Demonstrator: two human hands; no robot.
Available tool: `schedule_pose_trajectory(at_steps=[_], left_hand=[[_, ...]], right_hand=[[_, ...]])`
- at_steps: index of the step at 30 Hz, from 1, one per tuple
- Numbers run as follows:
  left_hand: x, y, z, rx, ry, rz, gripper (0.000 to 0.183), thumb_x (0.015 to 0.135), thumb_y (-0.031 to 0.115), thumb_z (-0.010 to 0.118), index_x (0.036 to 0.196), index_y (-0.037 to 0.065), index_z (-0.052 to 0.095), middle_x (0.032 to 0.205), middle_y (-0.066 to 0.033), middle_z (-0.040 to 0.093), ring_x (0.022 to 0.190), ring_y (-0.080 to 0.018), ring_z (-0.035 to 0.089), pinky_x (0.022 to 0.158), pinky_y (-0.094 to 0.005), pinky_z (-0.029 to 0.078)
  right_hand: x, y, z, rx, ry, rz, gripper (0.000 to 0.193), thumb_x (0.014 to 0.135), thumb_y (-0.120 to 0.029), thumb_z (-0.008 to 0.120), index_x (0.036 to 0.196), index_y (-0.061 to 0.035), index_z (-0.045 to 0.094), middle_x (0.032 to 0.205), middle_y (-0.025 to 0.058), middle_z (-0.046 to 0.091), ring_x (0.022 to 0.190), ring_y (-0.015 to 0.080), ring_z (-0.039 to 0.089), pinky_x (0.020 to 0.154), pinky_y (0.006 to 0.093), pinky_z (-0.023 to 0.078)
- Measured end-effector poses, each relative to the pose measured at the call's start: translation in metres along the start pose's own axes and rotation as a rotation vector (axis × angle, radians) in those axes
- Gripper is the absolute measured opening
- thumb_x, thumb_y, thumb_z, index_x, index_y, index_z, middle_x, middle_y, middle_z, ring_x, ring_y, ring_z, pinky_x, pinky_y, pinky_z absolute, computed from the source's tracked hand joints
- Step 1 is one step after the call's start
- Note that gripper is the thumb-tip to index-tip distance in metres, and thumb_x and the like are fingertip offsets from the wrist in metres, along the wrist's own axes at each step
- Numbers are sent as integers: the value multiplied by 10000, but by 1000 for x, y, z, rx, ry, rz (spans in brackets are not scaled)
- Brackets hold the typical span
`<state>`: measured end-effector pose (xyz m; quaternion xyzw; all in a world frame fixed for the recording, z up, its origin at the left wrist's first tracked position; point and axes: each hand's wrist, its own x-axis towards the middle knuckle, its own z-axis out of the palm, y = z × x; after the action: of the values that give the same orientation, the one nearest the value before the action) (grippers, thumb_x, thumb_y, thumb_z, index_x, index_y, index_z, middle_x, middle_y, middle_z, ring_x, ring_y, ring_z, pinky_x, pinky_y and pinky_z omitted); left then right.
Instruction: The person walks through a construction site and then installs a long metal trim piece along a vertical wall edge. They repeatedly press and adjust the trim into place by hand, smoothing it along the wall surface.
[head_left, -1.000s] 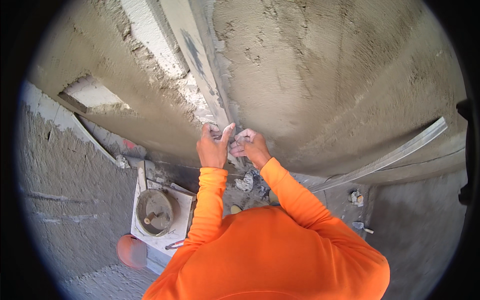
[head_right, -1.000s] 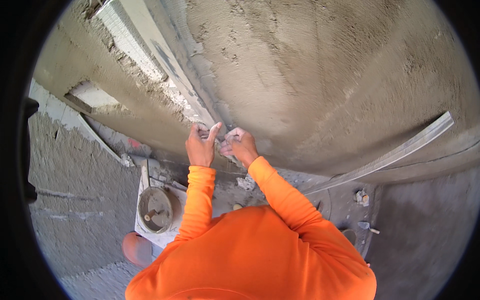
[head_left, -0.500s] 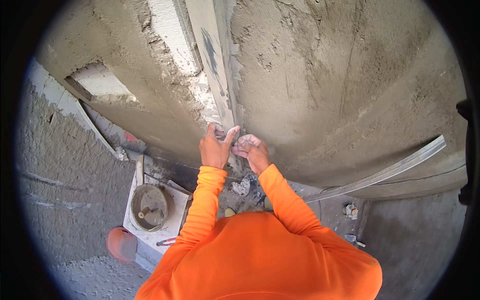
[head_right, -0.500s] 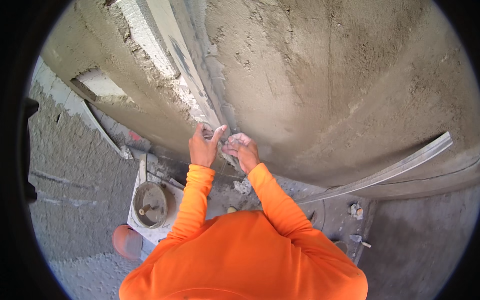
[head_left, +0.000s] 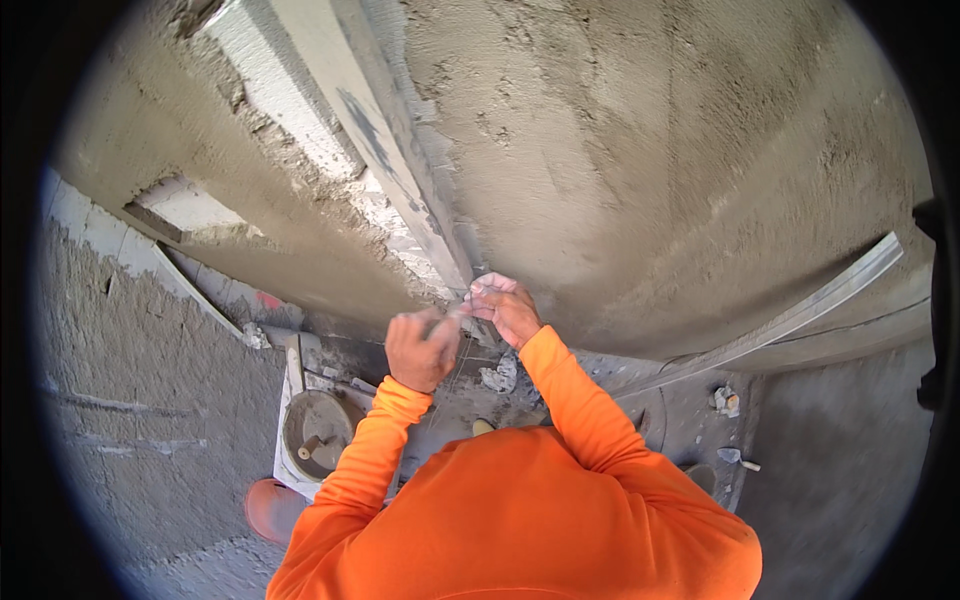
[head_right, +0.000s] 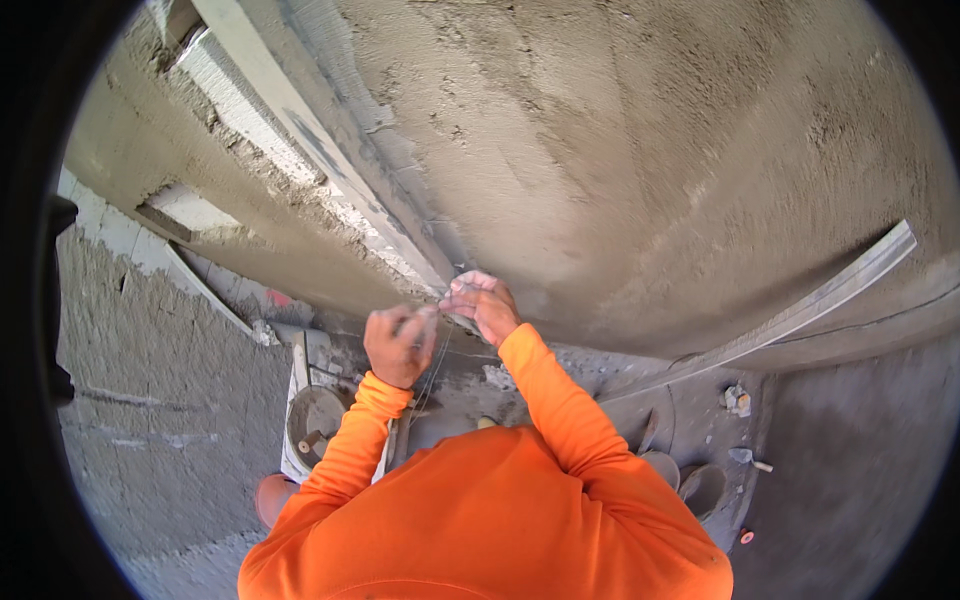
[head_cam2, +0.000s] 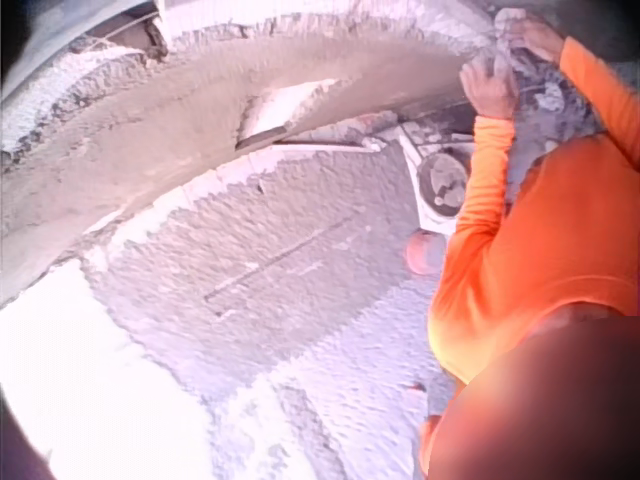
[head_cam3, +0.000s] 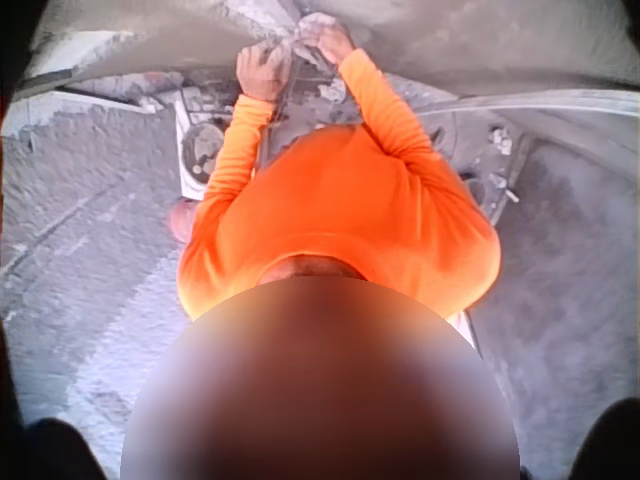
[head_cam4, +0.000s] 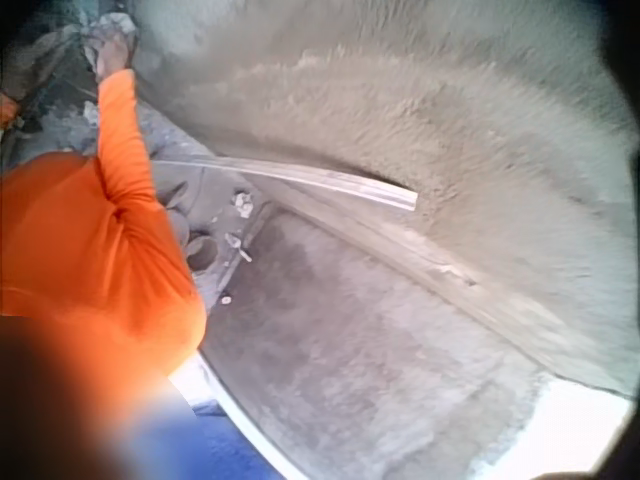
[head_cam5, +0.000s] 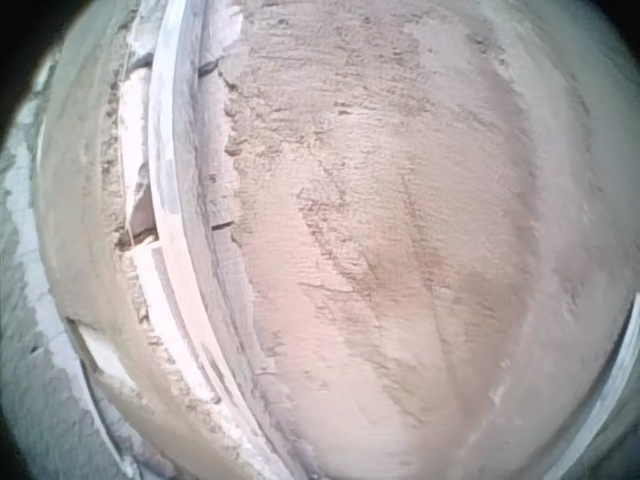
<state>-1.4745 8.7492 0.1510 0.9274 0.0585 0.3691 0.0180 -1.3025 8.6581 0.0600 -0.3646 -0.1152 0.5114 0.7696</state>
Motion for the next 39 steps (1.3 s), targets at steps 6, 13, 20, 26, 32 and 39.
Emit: schedule_pose_trajectory(at_steps=[6, 13, 20, 26, 32, 39], left_hand=[[12, -16, -8, 161, -507, 329, 394, 834, 219, 712, 1215, 305, 765, 1267, 105, 642, 1020, -182, 545, 829, -379, 422], [39, -51, -17, 168, -582, 685, 446, 785, 187, 706, 1208, 321, 751, 1233, 138, 691, 1032, -163, 543, 815, -346, 414], [71, -41, -27, 322, -419, 616, 260, 859, 247, 674, 1116, 236, 712, 1045, 90, 694, 975, -159, 583, 756, -326, 449], [86, -7, -27, 376, -521, 495, 198, 837, 205, 683, 1035, 194, 681, 932, 38, 662, 930, -184, 645, 714, -339, 530], [117, 9, -9, 414, -619, 516, 168, 834, 169, 681, 999, 139, 673, 929, -17, 683, 971, -228, 675, 758, -367, 572], [139, 12, 24, 487, -642, 571, 154, 808, 136, 688, 951, 82, 708, 922, -92, 729, 941, -272, 720, 735, -400, 603]], right_hand=[[1, 4, 3, -11, 73, -7, 71, 990, -79, 678, 1027, -26, 648, 959, 85, 694, 904, 230, 728, 829, 364, 604], [-3, 4, 1, 0, -16, -34, 38, 986, -38, 636, 1017, -59, 643, 974, 73, 684, 926, 238, 730, 860, 370, 594], [3, 25, 2, 53, -11, -222, 96, 950, 16, 620, 1033, -32, 613, 1009, 101, 663, 928, 253, 725, 893, 417, 618], [3, 63, 17, 214, 73, -401, 156, 928, 74, 608, 1050, -20, 579, 1058, 101, 645, 996, 238, 707, 924, 407, 615], [9, 82, 47, 105, 298, -737, 103, 977, 68, 561, 1053, 2, 583, 955, 98, 676, 890, 246, 754, 844, 356, 606], [-13, 68, 57, -525, 608, -732, 56, 1008, -20, 572, 999, 2, 623, 813, 188, 722, 839, 263, 764, 744, 409, 587]])
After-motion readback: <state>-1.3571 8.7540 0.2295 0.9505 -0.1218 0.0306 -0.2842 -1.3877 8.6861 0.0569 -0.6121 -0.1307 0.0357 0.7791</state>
